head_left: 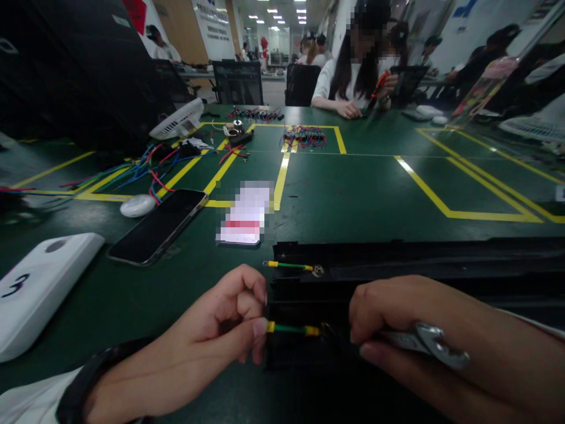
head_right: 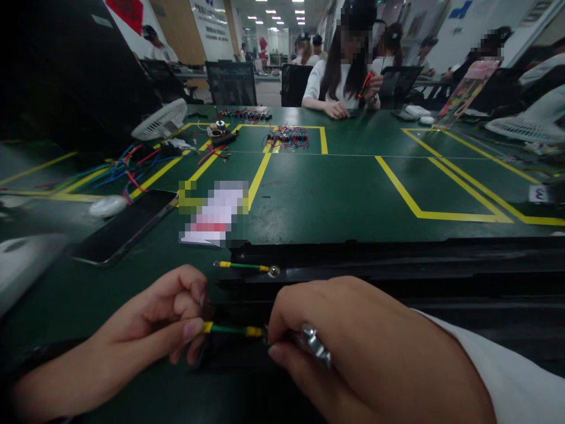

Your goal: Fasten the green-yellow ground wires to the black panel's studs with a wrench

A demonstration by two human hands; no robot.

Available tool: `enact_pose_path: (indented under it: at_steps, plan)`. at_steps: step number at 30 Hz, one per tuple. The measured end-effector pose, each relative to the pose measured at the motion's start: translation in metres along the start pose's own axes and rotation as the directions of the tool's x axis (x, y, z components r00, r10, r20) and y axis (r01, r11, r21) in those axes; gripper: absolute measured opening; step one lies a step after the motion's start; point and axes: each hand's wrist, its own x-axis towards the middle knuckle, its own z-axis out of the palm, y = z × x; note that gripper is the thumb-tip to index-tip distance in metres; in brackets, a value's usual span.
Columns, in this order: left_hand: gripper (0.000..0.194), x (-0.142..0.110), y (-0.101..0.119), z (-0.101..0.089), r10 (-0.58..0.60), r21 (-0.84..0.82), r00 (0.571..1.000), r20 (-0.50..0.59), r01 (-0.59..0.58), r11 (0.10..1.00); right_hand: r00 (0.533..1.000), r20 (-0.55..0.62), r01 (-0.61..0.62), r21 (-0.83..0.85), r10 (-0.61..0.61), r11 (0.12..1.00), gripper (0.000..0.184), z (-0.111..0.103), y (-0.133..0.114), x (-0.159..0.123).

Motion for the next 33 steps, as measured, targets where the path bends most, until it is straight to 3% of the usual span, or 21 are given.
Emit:
enact_pose_path:
  at_steps: [7, 13, 18, 24, 27, 33]
  plan:
    - [0.008, 0.000, 0.000, 0.000, -0.010, -0.002, 1.000, -0.009, 0.010, 1.000, 0.987, 0.159, 0.018, 0.034, -0.024, 0.999, 0.012, -0.014, -0.001, 0.009]
    - [0.009, -0.001, 0.001, 0.000, 0.000, -0.012, 1.000, 0.005, 0.000, 1.000, 0.998, -0.027, -0.046, 0.140, 0.050, 0.989, 0.015, -0.011, -0.003, 0.004]
    - [0.008, 0.000, 0.001, 0.000, 0.002, 0.007, 1.000, 0.001, -0.002, 1.000, 0.999, -0.045, 0.006, 0.037, -0.004, 0.999, 0.015, 0.002, 0.001, 0.001]
    - [0.006, -0.001, 0.000, -0.003, -0.009, 0.019, 1.000, 0.001, 0.009, 1.000, 0.986, -0.160, 0.048, 0.022, -0.044, 0.999, 0.013, 0.018, 0.014, -0.012]
    - [0.007, -0.001, 0.000, -0.001, -0.010, 0.008, 1.000, -0.009, 0.010, 1.000, 0.979, -0.171, 0.102, -0.051, -0.109, 0.993, 0.011, 0.021, 0.014, -0.011]
    - [0.008, 0.001, -0.003, 0.000, 0.014, -0.018, 1.000, -0.022, -0.014, 1.000, 0.994, -0.079, 0.065, -0.046, -0.069, 0.997, 0.013, 0.014, 0.008, -0.004]
